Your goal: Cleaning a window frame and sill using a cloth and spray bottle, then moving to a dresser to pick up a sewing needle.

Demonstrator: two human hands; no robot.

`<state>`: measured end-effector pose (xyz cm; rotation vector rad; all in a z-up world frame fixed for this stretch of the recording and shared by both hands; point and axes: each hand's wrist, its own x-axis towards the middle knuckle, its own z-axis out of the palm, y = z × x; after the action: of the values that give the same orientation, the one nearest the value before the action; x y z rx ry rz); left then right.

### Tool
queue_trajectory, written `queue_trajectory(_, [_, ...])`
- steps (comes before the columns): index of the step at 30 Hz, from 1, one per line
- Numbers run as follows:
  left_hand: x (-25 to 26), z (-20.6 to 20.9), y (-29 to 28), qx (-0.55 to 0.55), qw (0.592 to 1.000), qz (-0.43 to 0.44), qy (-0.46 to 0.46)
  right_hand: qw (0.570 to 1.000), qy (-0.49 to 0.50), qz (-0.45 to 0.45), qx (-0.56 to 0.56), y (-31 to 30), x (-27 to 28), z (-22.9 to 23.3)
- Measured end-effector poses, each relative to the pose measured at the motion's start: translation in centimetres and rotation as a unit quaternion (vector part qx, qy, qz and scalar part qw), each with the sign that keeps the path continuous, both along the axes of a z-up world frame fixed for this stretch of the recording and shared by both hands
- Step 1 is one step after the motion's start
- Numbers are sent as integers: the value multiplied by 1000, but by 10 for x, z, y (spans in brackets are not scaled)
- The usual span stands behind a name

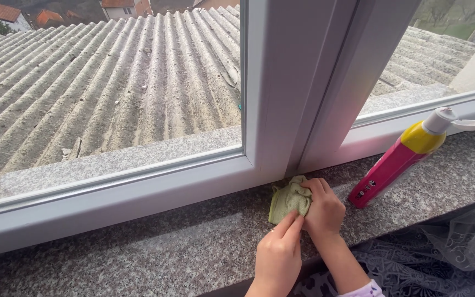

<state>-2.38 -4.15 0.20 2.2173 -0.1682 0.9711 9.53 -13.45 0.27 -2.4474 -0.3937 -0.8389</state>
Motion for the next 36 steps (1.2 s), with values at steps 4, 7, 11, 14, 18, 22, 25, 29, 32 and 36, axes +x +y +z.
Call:
queue_trajectory(4, [-21,10,8,18,998,52,-44,989,130,32,64,-25,-38,34])
queue_trajectory(7, [-36,19,7,27,997,67,-33,963,248,31,103,-49,-64,63])
queue_trajectory(11, [-43,43,-15,-61,998,-20,-28,932,321,148,75,-100,-78,73])
queue_trajectory(14, [-40,67,-44,-107,993,-54,10,889,278,330,156,-135,-90,86])
queue_trajectory(18, [-26,93,-88,-68,996,-42,-31,685,347,492,410,-166,-90,79])
queue_trajectory(22, [-6,124,-113,-80,992,-46,-81,627,313,514,495,-184,-87,79])
queue_trajectory(25, [17,165,-108,-248,931,-242,117,540,253,496,631,-193,-83,93])
queue_trajectory(29, [80,176,-102,-199,966,-131,105,713,188,260,624,-215,-56,119])
queue_trajectory(32, [120,176,-109,-136,976,-99,135,807,94,183,554,-222,-24,158])
queue_trajectory(36, [139,176,-119,-141,974,-95,147,904,-91,196,369,-211,26,219])
